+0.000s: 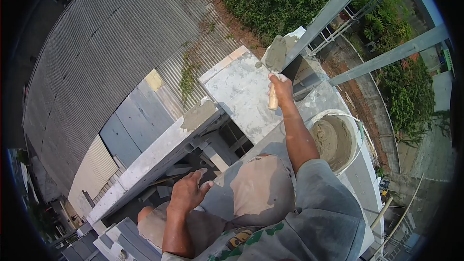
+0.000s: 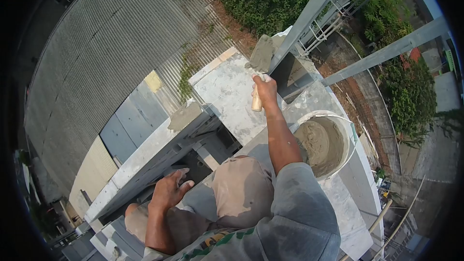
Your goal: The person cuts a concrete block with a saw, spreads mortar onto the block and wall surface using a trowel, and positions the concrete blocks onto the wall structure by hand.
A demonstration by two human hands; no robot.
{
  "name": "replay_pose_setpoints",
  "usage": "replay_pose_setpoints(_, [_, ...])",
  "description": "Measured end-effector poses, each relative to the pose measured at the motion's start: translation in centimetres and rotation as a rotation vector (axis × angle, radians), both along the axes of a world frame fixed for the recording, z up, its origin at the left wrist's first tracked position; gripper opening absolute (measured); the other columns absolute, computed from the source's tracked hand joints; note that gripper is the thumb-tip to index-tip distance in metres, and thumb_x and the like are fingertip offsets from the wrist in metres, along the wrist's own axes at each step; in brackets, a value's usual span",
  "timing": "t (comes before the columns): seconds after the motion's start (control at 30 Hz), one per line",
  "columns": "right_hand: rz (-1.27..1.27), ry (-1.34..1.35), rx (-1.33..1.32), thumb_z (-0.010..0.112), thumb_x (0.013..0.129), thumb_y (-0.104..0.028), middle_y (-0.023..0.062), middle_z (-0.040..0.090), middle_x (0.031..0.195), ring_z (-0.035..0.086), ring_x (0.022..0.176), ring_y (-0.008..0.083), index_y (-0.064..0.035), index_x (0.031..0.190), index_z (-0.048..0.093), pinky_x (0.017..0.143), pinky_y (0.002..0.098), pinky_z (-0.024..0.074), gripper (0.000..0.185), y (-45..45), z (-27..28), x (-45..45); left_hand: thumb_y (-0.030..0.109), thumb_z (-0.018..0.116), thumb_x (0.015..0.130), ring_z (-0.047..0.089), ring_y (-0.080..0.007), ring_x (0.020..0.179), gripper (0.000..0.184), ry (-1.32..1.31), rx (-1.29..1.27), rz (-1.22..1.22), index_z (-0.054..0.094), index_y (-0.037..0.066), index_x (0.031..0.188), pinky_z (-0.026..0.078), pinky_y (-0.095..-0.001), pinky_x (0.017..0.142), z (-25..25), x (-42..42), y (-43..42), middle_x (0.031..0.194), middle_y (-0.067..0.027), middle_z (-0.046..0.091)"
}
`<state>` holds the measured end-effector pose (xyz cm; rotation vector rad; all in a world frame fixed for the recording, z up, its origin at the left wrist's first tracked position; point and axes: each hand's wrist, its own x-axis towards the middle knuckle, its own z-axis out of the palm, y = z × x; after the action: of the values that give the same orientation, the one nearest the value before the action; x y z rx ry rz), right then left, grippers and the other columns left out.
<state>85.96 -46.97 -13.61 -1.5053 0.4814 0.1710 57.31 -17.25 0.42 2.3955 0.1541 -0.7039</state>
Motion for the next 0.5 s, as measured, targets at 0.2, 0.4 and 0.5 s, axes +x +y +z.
replay_pose_setpoints(0.2, [-0.004, 0.153, -0.115, 0.072, 0.081, -0.024, 0.0105, 0.06, 0.069, 0.057, 0.048, 0.0187, 0.0042, 0.09, 0.065, 0.043, 0.0339, 0.0492, 0.03, -0.6, -1.1, 0.8, 0.039, 0.068, 0.087, 0.067, -0.0363, 0.1, 0.052, -0.009, -0.001, 0.024, 0.059, 0.006, 0.126, 0.052, -0.0412, 0.085, 0.3, 0.0, -0.1, 0.109, -0.0213, 0.068])
replay_pose_setpoints(0.4, [0.177, 0.147, 0.015, 0.07, 0.083, -0.029, 0.0063, 0.06, 0.07, 0.058, 0.05, 0.0168, 0.0006, 0.092, 0.066, 0.043, 0.0302, 0.0464, 0.031, -0.9, 1.5, -0.8, 0.038, 0.067, 0.088, 0.065, -0.0376, 0.101, 0.051, -0.059, 0.01, -0.031, 0.059, 0.006, 0.126, 0.052, -0.0424, 0.086, -0.1, 0.1, -0.3, 0.111, -0.0213, 0.067])
replay_pose_setpoints(0.5, [0.284, 0.125, 0.164, 0.066, 0.088, -0.034, 0.0011, 0.057, 0.068, 0.056, 0.05, 0.0132, -0.0028, 0.1, 0.064, 0.044, 0.0264, 0.0434, 0.034, -1.1, 1.5, -2.0, 0.037, 0.066, 0.089, 0.065, -0.0383, 0.1, 0.05, -0.041, 0.018, -0.035, 0.058, 0.006, 0.126, 0.052, -0.0438, 0.085, 0.3, -0.2, -0.3, 0.111, -0.0204, 0.066])
